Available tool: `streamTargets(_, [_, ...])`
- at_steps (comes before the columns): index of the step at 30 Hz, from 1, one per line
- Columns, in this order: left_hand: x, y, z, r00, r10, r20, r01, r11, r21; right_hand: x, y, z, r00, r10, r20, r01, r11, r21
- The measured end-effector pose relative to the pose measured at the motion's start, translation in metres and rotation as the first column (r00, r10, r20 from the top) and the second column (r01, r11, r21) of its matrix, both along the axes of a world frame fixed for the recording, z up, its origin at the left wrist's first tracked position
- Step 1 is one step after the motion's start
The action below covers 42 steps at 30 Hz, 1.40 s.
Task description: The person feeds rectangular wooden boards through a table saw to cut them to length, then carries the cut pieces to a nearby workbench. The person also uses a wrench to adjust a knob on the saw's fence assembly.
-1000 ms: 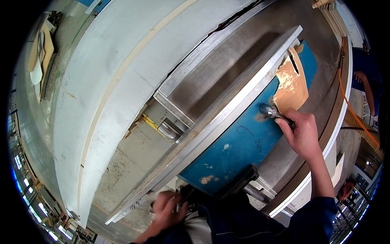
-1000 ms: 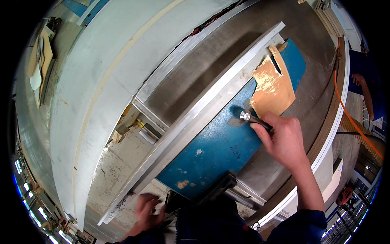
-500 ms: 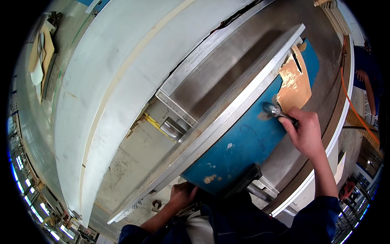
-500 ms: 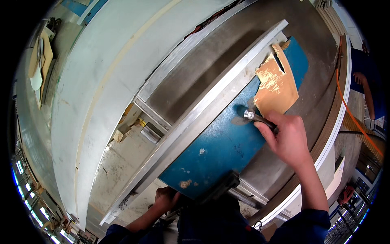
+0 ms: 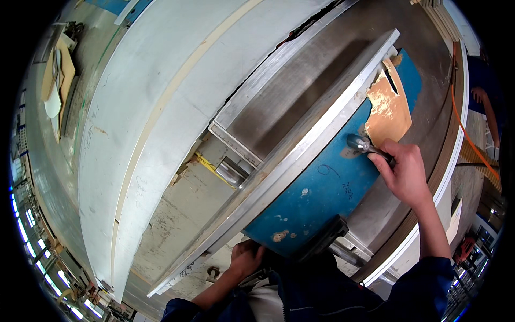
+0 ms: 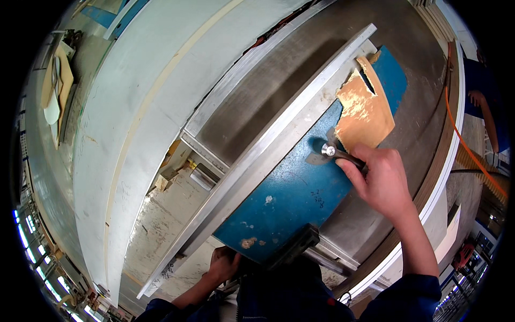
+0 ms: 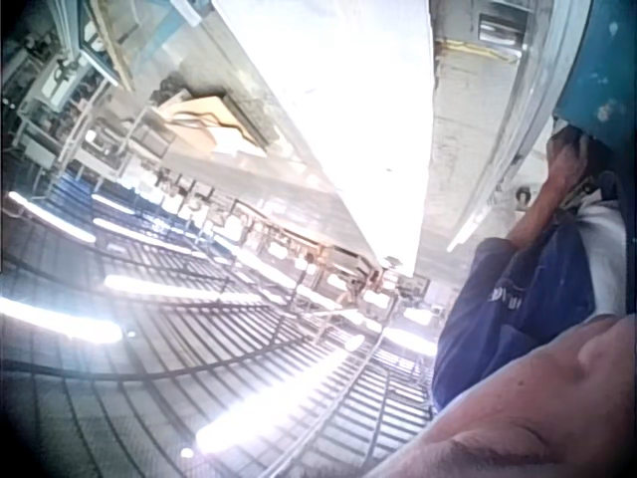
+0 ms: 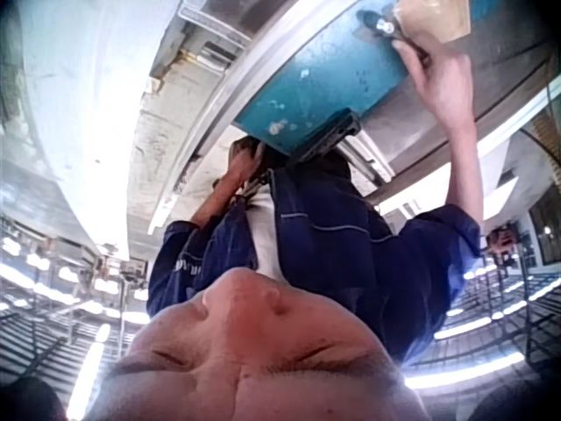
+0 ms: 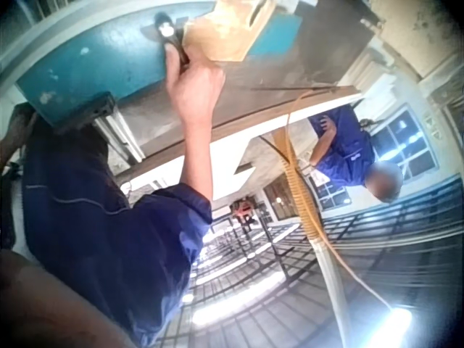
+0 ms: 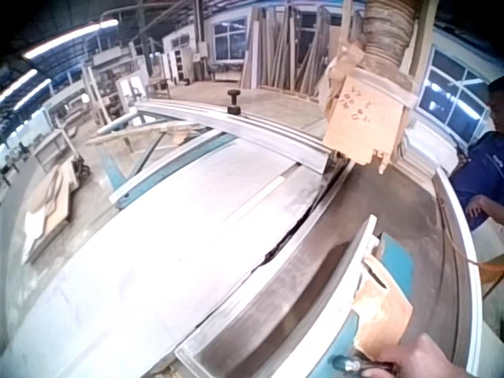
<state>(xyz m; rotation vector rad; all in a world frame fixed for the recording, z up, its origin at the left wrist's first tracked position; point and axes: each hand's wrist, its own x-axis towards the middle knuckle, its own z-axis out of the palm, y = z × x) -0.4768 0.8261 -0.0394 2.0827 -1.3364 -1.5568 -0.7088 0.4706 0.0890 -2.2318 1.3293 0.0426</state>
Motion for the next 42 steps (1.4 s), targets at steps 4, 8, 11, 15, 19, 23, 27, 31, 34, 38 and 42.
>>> streamTargets(4, [0.004, 0.0, -0.003, 0.999, 0.006, -0.052, -0.008, 0.999, -0.04, -0.001, 0.003, -0.005, 0.999, -0.01, -0.032, 0.009, 0.999, -0.034])
streamTargets(8, [0.004, 0.0, 0.002, 0.995, 0.075, -0.067, -0.076, 0.997, -0.007, 0.003, 0.009, -0.006, 0.998, -0.048, -0.043, 0.043, 0.993, -0.107])
streamTargets(11, [0.005, -0.002, 0.004, 0.996, 0.063, -0.071, -0.07, 0.992, -0.107, 0.006, 0.012, -0.002, 0.994, -0.056, -0.09, 0.043, 0.989, -0.144])
streamTargets(15, [0.006, 0.002, -0.001, 0.998, 0.025, -0.059, -0.032, 0.993, -0.118, 0.005, 0.012, -0.002, 0.994, -0.039, -0.104, 0.023, 0.988, -0.153])
streamTargets(19, [0.006, 0.005, -0.004, 0.999, 0.016, -0.051, -0.023, 0.991, -0.132, 0.003, 0.011, -0.005, 0.998, -0.031, -0.062, 0.023, 0.992, -0.126])
streamTargets(23, [0.007, 0.003, -0.002, 0.998, 0.023, -0.056, -0.032, 0.985, -0.167, 0.002, 0.01, -0.008, 0.999, -0.021, -0.035, 0.015, 0.99, -0.14])
streamTargets(27, [0.006, 0.005, -0.004, 0.998, 0.038, -0.051, -0.047, 0.981, -0.189, 0.002, 0.009, -0.008, 0.999, -0.01, -0.042, 0.005, 0.991, -0.134])
streamTargets(31, [0.005, 0.004, -0.003, 0.999, 0.036, -0.039, -0.043, 0.977, -0.209, 0.002, 0.009, -0.008, 0.999, -0.001, -0.043, -0.005, 0.99, -0.144])
streamTargets(34, [0.005, 0.007, -0.004, 1.0, 0.014, -0.017, -0.017, 0.979, -0.205, 0.001, 0.009, -0.007, 0.999, 0.024, -0.032, -0.029, 0.988, -0.153])
streamTargets(38, [0.008, 0.009, -0.009, 0.999, -0.034, -0.022, 0.028, 0.976, -0.217, 0.002, 0.01, -0.005, 1.0, -0.003, -0.026, 0.0, 0.993, -0.122])
streamTargets(42, [0.004, 0.011, -0.011, 0.997, 0.068, -0.031, -0.073, 0.969, -0.235, 0.001, 0.009, -0.006, 1.0, -0.014, -0.016, 0.012, 0.994, -0.11])
